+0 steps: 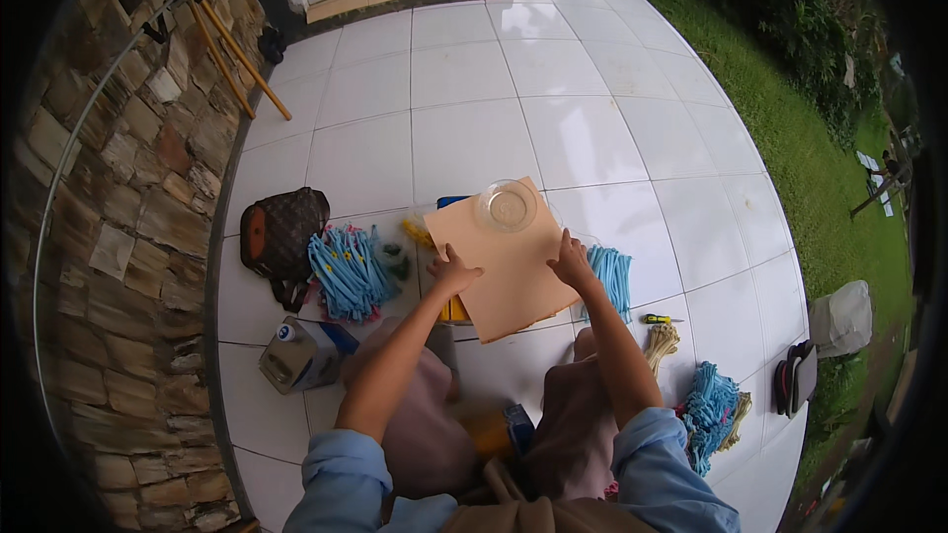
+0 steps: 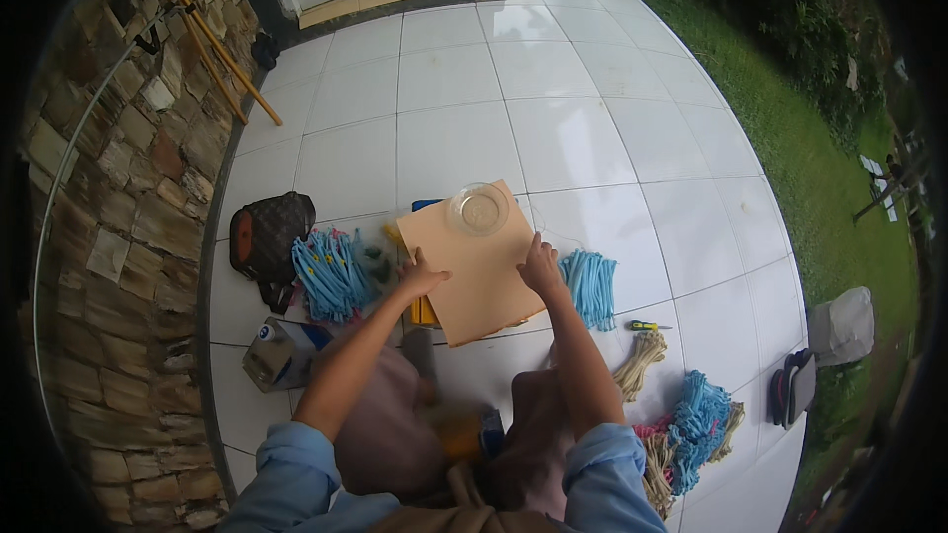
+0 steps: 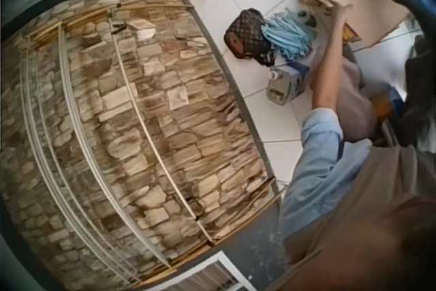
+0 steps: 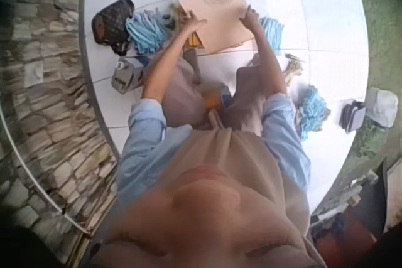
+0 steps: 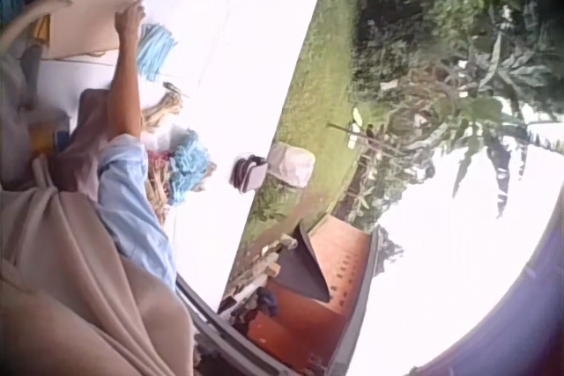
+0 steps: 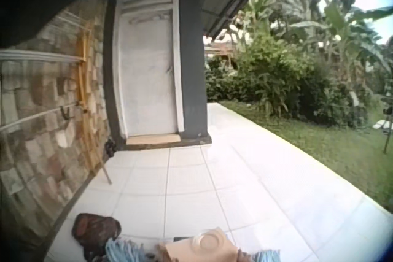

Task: The person attaches small yellow and green flower-shaped components to blue plastic straps by hand, then groups the assembled straps and secures a bundle with a thin white string.

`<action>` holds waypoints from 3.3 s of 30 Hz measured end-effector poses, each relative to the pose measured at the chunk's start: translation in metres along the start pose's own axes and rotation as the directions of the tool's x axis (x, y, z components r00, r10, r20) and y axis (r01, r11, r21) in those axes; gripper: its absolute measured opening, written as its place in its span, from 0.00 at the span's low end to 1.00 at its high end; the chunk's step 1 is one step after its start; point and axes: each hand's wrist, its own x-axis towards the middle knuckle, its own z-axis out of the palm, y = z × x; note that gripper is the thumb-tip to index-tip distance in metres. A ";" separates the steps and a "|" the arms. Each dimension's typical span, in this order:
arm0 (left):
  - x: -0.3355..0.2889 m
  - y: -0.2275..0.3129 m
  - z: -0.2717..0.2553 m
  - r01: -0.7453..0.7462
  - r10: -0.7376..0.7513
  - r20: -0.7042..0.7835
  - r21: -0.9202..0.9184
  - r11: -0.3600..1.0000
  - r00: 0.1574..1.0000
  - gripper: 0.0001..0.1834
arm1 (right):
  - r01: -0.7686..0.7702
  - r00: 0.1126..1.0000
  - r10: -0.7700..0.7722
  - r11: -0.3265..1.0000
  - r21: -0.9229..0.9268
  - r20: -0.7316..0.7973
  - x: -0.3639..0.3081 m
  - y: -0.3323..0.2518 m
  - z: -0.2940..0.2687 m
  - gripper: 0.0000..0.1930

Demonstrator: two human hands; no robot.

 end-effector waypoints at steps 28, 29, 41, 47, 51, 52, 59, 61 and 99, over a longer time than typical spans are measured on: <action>-0.105 0.142 0.054 -0.890 0.913 -0.012 -0.230 0.394 0.408 0.17 | -0.466 0.884 0.421 0.756 0.460 0.204 -0.062 0.171 -0.044 0.24; -0.105 0.152 0.080 -0.839 0.898 0.028 -0.346 0.421 0.439 0.17 | -0.465 0.883 0.420 0.841 0.275 0.209 -0.074 0.187 -0.029 0.22; 0.017 0.109 0.328 -0.396 0.429 -0.083 -0.574 0.717 0.899 0.23 | -0.219 0.939 0.288 0.923 0.318 -0.187 -0.052 0.207 0.105 0.13; 0.030 0.118 0.328 -0.290 0.342 0.007 -0.513 0.808 0.940 0.17 | -0.390 0.836 0.525 0.774 0.499 -0.162 -0.042 0.201 0.115 0.18; 0.018 0.135 0.315 -0.078 0.254 0.171 -0.667 0.741 0.952 0.13 | -0.520 0.842 0.536 0.776 0.358 0.062 -0.042 0.209 0.081 0.15; 0.010 0.146 0.306 0.089 0.259 0.316 -0.773 0.628 0.913 0.12 | -0.504 0.857 0.515 0.825 0.254 0.028 -0.044 0.212 0.071 0.15; -0.040 0.213 0.207 0.085 0.426 0.354 -0.842 0.533 0.833 0.11 | -0.490 0.840 0.542 0.758 0.430 0.002 -0.045 0.164 -0.041 0.16; -0.059 0.224 0.172 0.111 0.444 0.412 -0.820 0.562 0.796 0.11 | -0.468 0.856 0.516 0.805 0.364 -0.039 -0.054 0.136 -0.080 0.17; -0.106 0.189 0.006 -0.316 0.703 0.029 -0.880 0.356 0.710 0.14 | 0.349 0.914 0.288 -0.200 0.915 -0.285 -0.083 0.003 -0.150 0.28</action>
